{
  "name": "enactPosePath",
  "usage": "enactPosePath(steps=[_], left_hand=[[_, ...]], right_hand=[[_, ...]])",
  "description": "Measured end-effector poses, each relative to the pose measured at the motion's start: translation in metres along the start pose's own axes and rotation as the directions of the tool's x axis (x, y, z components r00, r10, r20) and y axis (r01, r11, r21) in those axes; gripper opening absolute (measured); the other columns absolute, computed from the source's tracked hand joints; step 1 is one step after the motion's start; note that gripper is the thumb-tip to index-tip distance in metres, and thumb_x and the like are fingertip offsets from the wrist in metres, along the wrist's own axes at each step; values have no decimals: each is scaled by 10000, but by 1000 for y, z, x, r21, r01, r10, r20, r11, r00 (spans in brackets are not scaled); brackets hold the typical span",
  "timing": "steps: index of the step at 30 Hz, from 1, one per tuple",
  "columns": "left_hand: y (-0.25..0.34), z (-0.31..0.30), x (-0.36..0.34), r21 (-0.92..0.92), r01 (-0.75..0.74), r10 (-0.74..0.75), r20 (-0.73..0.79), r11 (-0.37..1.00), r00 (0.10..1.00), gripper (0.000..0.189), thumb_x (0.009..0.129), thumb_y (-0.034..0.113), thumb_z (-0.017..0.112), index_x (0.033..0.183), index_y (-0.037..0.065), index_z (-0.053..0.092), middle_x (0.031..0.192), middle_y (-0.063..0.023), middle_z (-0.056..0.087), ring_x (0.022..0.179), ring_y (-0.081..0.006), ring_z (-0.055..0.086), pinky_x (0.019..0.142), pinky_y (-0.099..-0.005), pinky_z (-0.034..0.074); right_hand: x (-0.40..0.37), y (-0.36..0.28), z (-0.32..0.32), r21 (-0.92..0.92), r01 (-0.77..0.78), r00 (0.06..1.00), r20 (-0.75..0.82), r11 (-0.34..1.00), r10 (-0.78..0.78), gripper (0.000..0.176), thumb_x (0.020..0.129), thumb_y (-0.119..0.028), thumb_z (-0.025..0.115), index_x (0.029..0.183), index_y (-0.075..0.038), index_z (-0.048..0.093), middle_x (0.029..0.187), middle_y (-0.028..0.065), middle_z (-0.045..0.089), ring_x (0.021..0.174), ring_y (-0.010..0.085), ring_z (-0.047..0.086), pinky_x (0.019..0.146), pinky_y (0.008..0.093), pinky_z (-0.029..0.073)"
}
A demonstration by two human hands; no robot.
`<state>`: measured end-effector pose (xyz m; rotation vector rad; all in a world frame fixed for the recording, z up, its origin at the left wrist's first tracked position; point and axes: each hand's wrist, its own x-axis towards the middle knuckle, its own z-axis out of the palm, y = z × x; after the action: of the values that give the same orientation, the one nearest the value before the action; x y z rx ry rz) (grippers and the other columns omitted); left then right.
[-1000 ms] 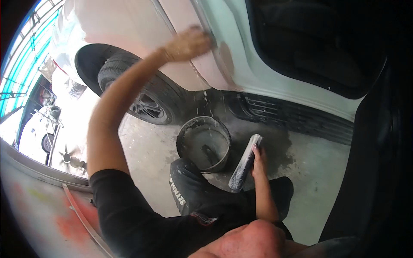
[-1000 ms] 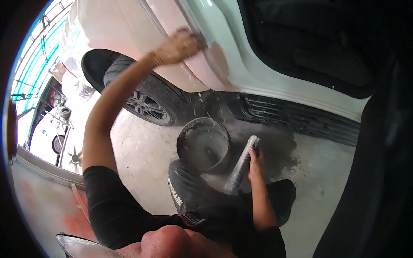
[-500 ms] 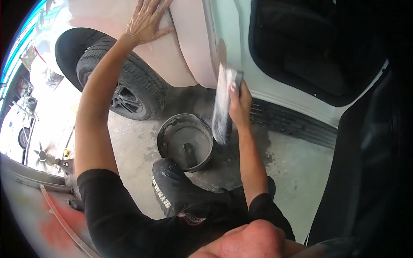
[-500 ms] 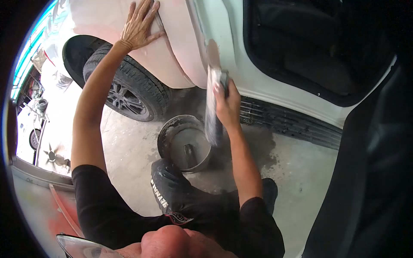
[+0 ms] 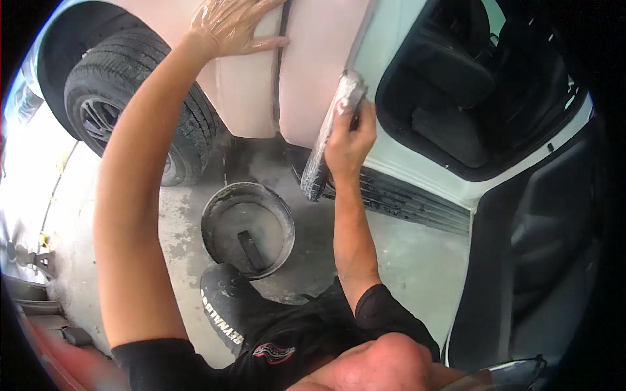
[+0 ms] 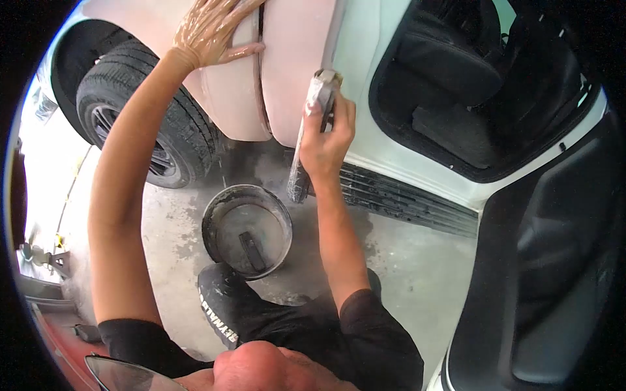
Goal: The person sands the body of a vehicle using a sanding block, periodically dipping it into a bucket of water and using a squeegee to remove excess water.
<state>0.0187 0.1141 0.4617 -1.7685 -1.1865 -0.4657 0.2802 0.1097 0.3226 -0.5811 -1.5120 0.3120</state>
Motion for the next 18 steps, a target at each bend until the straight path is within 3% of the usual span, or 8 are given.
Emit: enactPosePath(steps=[1,2,4,7,10,13,14,18], left_hand=[[2,3,1,9,0,0,-20,1000,1000,1063,851,760,562,1655,212,132,1716,-132,108,1582,-336,80,1274,-591,46],[4,5,2,16,1,-1,-35,1000,999,1059,851,749,573,1655,219,133,1717,-128,109,1582,-333,82,1276,-586,48],[7,7,1,-12,-5,5,-58,1000,998,992,877,663,592,1655,238,148,1716,-117,124,1584,-316,88,1286,-568,50],[10,11,1,-66,-25,16,-129,998,991,921,898,559,612,1650,260,173,1717,-100,134,1585,-293,98,1294,-547,27],[6,15,2,-50,-44,31,-232,998,972,890,898,515,621,1643,273,199,1714,-79,157,1586,-268,106,1302,-522,16],[3,22,3,-70,-61,37,-311,996,950,846,899,463,621,1632,292,233,1710,-51,183,1585,-234,114,1311,-489,19],[5,27,2,-89,-65,33,-323,994,946,831,900,443,617,1628,297,243,1708,-47,193,1584,-227,120,1313,-479,21],[5,24,7,-100,-62,22,-366,993,930,785,905,381,597,1617,304,276,1699,-40,228,1579,-212,142,1317,-453,23]], right_hand=[[14,-18,-3,-40,-8,999,37,999,9,326,976,-225,654,1136,58,658,929,133,577,835,262,578,750,402,463],[32,-14,0,-155,160,987,10,975,-161,286,1030,-224,572,1003,56,624,789,73,585,712,153,528,672,315,444],[52,-19,2,-46,132,991,16,990,-131,278,1033,-216,560,1039,51,638,815,63,616,734,135,533,686,303,448],[17,3,-5,-163,167,986,10,972,-168,315,1043,-236,553,1089,61,647,860,59,639,776,128,554,712,293,456],[8,4,-5,-148,175,984,1,973,-177,384,1070,-275,509,1110,83,641,875,75,635,800,128,544,732,301,455],[38,-33,1,-67,37,998,44,997,-34,357,1072,-288,517,1058,56,608,867,79,589,767,171,556,704,320,449],[34,-29,1,-47,-25,1000,13,999,26,360,1080,-249,498,1073,82,638,861,57,621,773,139,501,701,334,438],[-4,11,-5,-197,244,969,17,950,-245,323,1068,-220,515,1064,86,620,873,75,620,792,163,519,723,353,450]])
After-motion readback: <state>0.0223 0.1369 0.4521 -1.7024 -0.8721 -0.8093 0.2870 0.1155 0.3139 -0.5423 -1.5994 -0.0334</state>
